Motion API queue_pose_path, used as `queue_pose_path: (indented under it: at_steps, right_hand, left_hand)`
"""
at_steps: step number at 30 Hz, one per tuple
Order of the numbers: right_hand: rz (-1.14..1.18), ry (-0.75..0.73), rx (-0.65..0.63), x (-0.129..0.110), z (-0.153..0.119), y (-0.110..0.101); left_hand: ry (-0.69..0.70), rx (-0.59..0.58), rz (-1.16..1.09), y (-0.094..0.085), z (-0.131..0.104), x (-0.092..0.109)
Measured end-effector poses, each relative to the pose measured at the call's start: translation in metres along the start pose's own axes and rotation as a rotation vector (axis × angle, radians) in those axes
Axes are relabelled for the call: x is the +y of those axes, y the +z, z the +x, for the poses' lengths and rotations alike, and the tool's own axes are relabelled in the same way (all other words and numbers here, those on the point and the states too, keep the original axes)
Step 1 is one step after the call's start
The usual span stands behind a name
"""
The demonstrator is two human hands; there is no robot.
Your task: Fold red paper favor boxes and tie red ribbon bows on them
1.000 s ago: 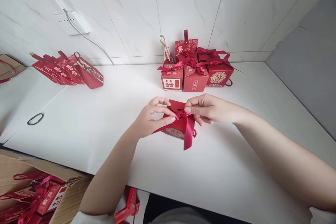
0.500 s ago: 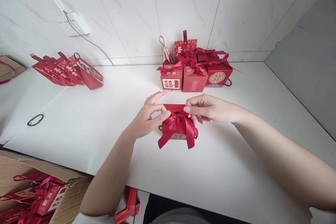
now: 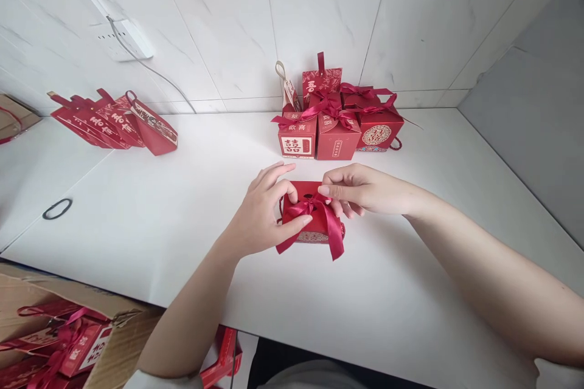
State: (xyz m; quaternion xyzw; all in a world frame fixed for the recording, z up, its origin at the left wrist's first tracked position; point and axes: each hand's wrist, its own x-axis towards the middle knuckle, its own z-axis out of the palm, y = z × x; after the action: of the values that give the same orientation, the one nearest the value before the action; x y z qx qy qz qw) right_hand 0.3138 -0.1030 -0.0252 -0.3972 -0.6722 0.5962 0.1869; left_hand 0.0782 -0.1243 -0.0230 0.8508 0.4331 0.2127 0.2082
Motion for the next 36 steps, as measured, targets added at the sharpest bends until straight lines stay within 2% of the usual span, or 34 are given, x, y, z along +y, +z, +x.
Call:
queue_pose_path:
  at_steps: [6,14,24,30,36]
  right_hand:
    - [-0.013,-0.002,0.001,-0.001,-0.001,0.0]
    - [-0.025,-0.001,-0.007,-0.001,0.001,0.001]
    - [-0.033,0.006,-0.01,-0.001,0.0,0.0]
    - [-0.049,0.012,0.006,0.0,0.001,0.0]
    - [-0.038,-0.006,0.0,0.0,0.0,0.0]
  left_hand:
    - [-0.063,0.029,-0.017,0.004,-0.002,0.0]
    - [-0.138,0.029,-0.035,-0.003,-0.002,-0.002]
    - [-0.205,-0.1,-0.342,-0.007,0.002,-0.014]
    - [-0.21,-0.029,-0.301,-0.005,0.002,-0.014]
    - [-0.143,-0.013,-0.3,-0.001,0.004,-0.014]
